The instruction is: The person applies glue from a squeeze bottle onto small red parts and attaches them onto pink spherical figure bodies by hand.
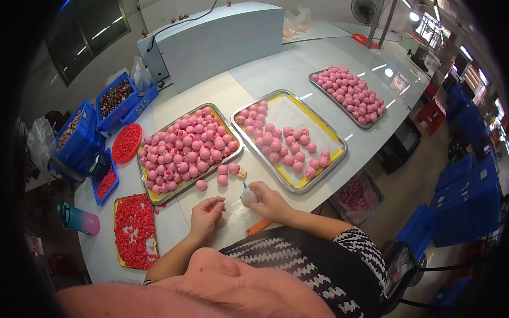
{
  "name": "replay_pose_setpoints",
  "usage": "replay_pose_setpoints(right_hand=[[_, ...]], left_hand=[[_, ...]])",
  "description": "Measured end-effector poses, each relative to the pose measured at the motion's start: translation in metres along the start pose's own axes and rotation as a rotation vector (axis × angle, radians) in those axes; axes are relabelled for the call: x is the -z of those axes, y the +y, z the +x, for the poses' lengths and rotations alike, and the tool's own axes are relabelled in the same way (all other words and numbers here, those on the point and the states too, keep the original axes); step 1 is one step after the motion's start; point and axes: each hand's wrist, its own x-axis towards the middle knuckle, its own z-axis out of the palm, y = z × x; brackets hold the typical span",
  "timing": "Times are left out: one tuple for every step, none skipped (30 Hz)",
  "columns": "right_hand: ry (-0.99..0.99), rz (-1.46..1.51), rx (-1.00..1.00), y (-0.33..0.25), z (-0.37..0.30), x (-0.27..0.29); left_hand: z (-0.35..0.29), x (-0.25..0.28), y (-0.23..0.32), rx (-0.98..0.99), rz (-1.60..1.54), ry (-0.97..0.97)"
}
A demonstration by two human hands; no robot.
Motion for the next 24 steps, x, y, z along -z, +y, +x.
replay_pose_setpoints(right_hand=[[0.019, -0.024, -0.023, 0.003, -0.004, 0.003], [0.038, -0.048, -0.048, 0.004, -0.007, 0.006], [0.089, -0.084, -0.041, -0.009, -0.013, 0.006], [0.119, -0.093, -0.008, -0.010, -0.020, 0.009], [0.148, -0.103, 0.021, -0.010, -0.027, 0.012], [0.168, -0.070, 0.082, -0.011, -0.027, 0.010], [0.155, -0.142, 0.096, -0.011, -0.036, 0.015], [0.138, -0.214, 0.111, -0.011, -0.045, 0.021], [0.110, -0.144, 0.101, -0.009, -0.054, 0.025], [0.089, -0.139, 0.057, -0.011, -0.063, 0.027], [0.062, -0.089, 0.025, -0.017, -0.069, 0.027], [0.039, -0.040, -0.006, -0.023, -0.078, 0.032], [0.025, 0.005, -0.032, -0.005, -0.057, 0.027], [0.015, 0.011, -0.030, 0.016, -0.037, 0.021], [0.019, -0.019, 0.022, 0.025, -0.033, 0.021], [0.026, -0.050, 0.075, 0.033, -0.029, 0.019], [0.015, -0.055, 0.055, 0.041, -0.024, 0.019], [0.049, -0.081, 0.061, 0.060, -0.014, -0.002], [0.085, -0.108, 0.066, 0.079, -0.004, -0.024], [0.107, -0.096, 0.059, 0.097, 0.007, -0.048], [0.132, -0.048, 0.034, 0.101, 0.009, -0.053], [0.158, 0.000, 0.012, 0.106, 0.011, -0.057], [0.153, -0.005, -0.002, 0.111, 0.012, -0.058], [0.158, -0.007, -0.019, 0.113, 0.014, -0.060]], left_hand=[[-0.002, -0.004, -0.001, -0.028, 0.072, 0.052], [-0.002, -0.008, -0.002, -0.054, 0.145, 0.103], [-0.004, -0.015, 0.001, -0.057, 0.144, 0.110], [-0.012, -0.023, 0.005, -0.052, 0.136, 0.127], [-0.015, -0.029, 0.010, -0.074, 0.118, 0.095], [-0.013, -0.028, 0.008, -0.097, 0.164, 0.093], [-0.016, -0.034, 0.002, -0.110, 0.200, 0.091], [-0.020, -0.040, -0.001, -0.080, 0.216, 0.084], [-0.022, -0.048, -0.006, -0.076, 0.179, 0.081], [-0.026, -0.058, -0.012, -0.072, 0.138, 0.078], [-0.031, -0.066, -0.013, -0.043, 0.123, 0.087], [-0.036, -0.076, -0.017, -0.006, 0.101, 0.100], [-0.015, -0.058, -0.024, 0.004, 0.129, 0.080], [0.005, -0.038, -0.032, 0.012, 0.158, 0.059], [0.010, -0.034, -0.040, 0.022, 0.095, 0.059], [0.014, -0.027, -0.046, 0.037, 0.078, 0.067], [0.018, -0.018, -0.051, 0.069, 0.031, 0.032], [0.023, 0.011, -0.061, 0.101, 0.016, -0.020], [0.029, 0.038, -0.071, 0.116, 0.030, -0.033], [0.035, 0.065, -0.081, 0.087, 0.025, -0.032], [0.037, 0.069, -0.089, 0.056, -0.014, -0.017], [0.039, 0.074, -0.097, 0.067, -0.029, -0.017], [0.040, 0.078, -0.103, 0.118, 0.013, -0.018], [0.043, 0.082, -0.105, 0.166, 0.065, -0.024]])
